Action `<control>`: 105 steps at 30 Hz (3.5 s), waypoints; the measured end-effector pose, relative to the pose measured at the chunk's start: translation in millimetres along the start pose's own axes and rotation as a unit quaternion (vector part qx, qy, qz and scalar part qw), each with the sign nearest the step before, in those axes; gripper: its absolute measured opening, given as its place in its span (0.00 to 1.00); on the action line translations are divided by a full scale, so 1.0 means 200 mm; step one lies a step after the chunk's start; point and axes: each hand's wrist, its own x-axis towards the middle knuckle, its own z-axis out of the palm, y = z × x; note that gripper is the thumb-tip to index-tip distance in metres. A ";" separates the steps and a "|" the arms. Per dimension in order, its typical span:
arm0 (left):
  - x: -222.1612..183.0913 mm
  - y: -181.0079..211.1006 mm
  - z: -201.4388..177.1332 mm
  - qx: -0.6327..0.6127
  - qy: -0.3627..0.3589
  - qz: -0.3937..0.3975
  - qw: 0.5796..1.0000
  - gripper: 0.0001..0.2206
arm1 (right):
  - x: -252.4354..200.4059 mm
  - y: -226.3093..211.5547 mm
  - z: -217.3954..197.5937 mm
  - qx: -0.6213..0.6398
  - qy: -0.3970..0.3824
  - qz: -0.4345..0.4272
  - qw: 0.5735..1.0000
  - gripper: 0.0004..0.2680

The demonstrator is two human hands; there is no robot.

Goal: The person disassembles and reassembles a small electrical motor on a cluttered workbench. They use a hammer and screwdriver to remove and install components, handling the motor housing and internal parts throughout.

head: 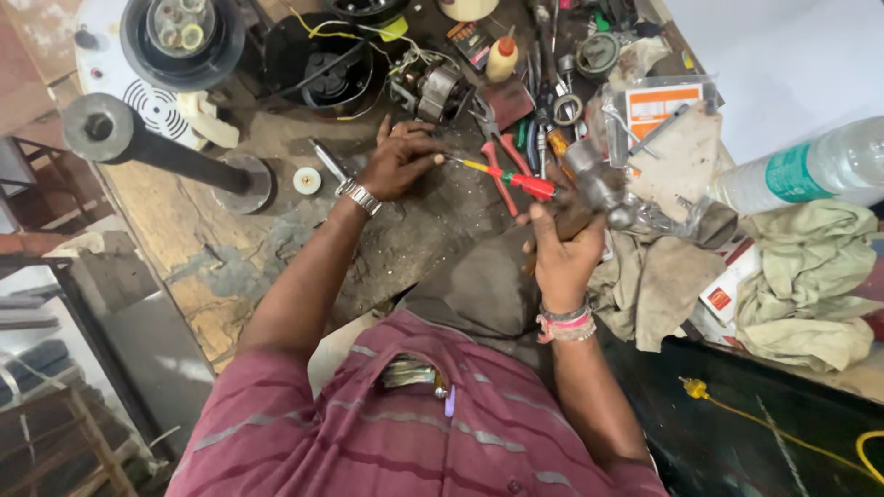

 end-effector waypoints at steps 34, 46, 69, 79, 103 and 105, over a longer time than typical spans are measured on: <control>-0.19 -0.20 -0.01 -0.730 0.299 -0.216 0.576 0.22 | -0.14 -0.18 -0.13 0.042 0.116 -0.146 0.982 0.20; -0.12 0.06 -0.11 -0.597 0.228 -0.226 0.736 0.27 | -0.15 -0.18 -0.14 0.050 0.110 -0.140 0.983 0.20; -0.17 -0.02 -0.07 0.078 0.199 -0.005 0.977 0.44 | -0.14 0.04 0.10 0.012 -0.020 -0.060 0.998 0.12; -0.13 0.08 -0.04 0.247 0.123 0.052 0.960 0.23 | -0.12 0.12 0.12 -0.078 -0.004 -0.095 0.992 0.09; -0.05 -0.07 -0.13 0.362 0.029 0.131 0.923 0.20 | -0.27 -0.24 -0.23 0.079 0.023 -0.159 0.984 0.06; -0.06 -0.09 -0.13 0.353 0.020 0.117 0.928 0.19 | -0.28 -0.27 -0.20 0.176 0.009 -0.224 0.959 0.05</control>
